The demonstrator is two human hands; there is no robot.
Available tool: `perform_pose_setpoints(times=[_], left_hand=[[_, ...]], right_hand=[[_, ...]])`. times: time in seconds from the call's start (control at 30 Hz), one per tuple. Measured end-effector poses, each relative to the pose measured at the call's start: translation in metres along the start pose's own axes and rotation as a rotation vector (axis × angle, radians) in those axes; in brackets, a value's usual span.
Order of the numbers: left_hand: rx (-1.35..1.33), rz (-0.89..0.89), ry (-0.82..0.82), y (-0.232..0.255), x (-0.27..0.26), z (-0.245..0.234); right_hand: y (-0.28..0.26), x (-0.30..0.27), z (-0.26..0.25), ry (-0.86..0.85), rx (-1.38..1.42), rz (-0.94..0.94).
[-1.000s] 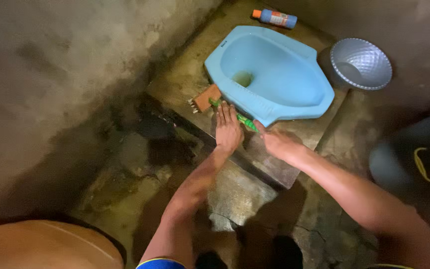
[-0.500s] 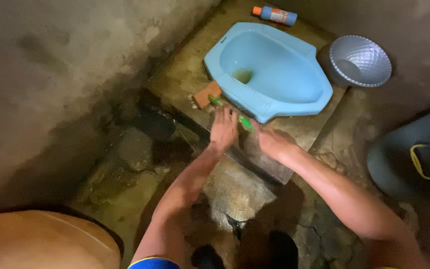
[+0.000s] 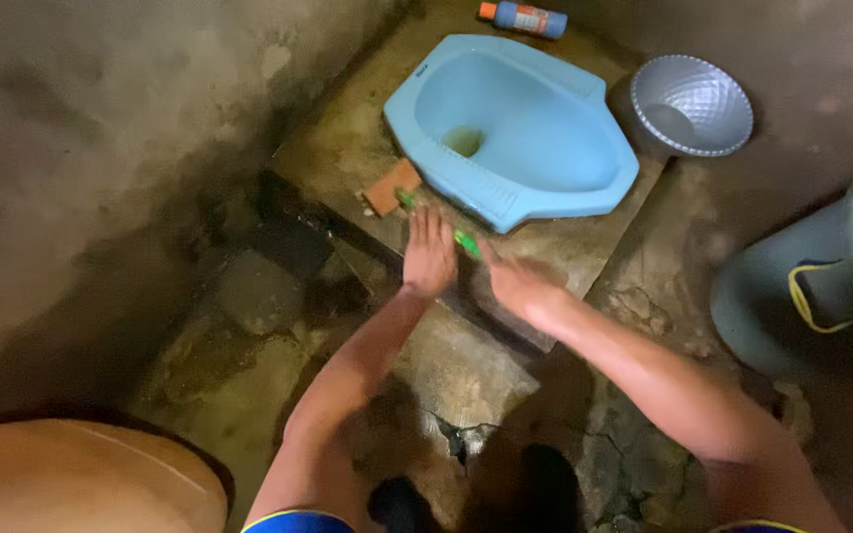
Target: The person scrubs a light blue squat toilet and the surrounding concrete floor using a long-handled brush. They repeatedly scoop water from a bucket with a pink scoop and pour it over the toilet and floor to rinse the area.
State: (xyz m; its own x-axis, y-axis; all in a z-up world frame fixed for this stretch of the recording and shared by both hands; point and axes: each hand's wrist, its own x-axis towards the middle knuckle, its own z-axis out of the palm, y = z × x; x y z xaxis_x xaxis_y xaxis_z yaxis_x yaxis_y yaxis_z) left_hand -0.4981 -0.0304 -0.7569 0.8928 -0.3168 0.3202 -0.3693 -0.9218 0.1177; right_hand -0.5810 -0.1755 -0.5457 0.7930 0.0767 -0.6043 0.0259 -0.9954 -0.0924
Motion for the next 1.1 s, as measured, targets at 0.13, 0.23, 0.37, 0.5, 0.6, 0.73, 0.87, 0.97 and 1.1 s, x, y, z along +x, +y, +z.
perform_pose_setpoints(times=[0.13,0.23,0.37,0.5,0.6,0.73,0.87,0.97,1.1], left_hand=[[-0.004,0.039,-0.01,0.007,-0.002,-0.017],[-0.031,0.005,-0.119,-0.012,0.016,-0.041],[-0.019,-0.058,-0.075,-0.018,0.02,-0.038],[-0.028,0.065,-0.089,-0.009,-0.001,-0.029],[-0.133,0.156,-0.115,-0.007,-0.006,-0.039],[-0.104,0.087,-0.085,-0.025,0.015,-0.048],[-0.081,0.046,-0.008,-0.03,0.004,-0.045],[-0.072,0.09,-0.165,-0.014,-0.004,-0.051],[-0.225,0.074,-0.132,-0.019,0.0,-0.06]], right_hand=[[0.013,0.032,0.024,0.117,-0.182,-0.062],[0.015,0.067,0.033,0.202,-0.075,-0.131],[0.001,0.061,0.018,0.26,-0.17,-0.189],[0.004,0.004,0.005,0.102,-0.091,-0.077],[0.008,-0.007,0.001,0.042,-0.181,-0.025],[0.004,0.029,0.005,0.09,-0.101,-0.108],[0.014,0.067,0.026,0.192,-0.217,-0.198],[0.037,0.051,0.029,0.318,-0.169,-0.363],[0.018,0.031,0.002,0.097,-0.175,-0.128]])
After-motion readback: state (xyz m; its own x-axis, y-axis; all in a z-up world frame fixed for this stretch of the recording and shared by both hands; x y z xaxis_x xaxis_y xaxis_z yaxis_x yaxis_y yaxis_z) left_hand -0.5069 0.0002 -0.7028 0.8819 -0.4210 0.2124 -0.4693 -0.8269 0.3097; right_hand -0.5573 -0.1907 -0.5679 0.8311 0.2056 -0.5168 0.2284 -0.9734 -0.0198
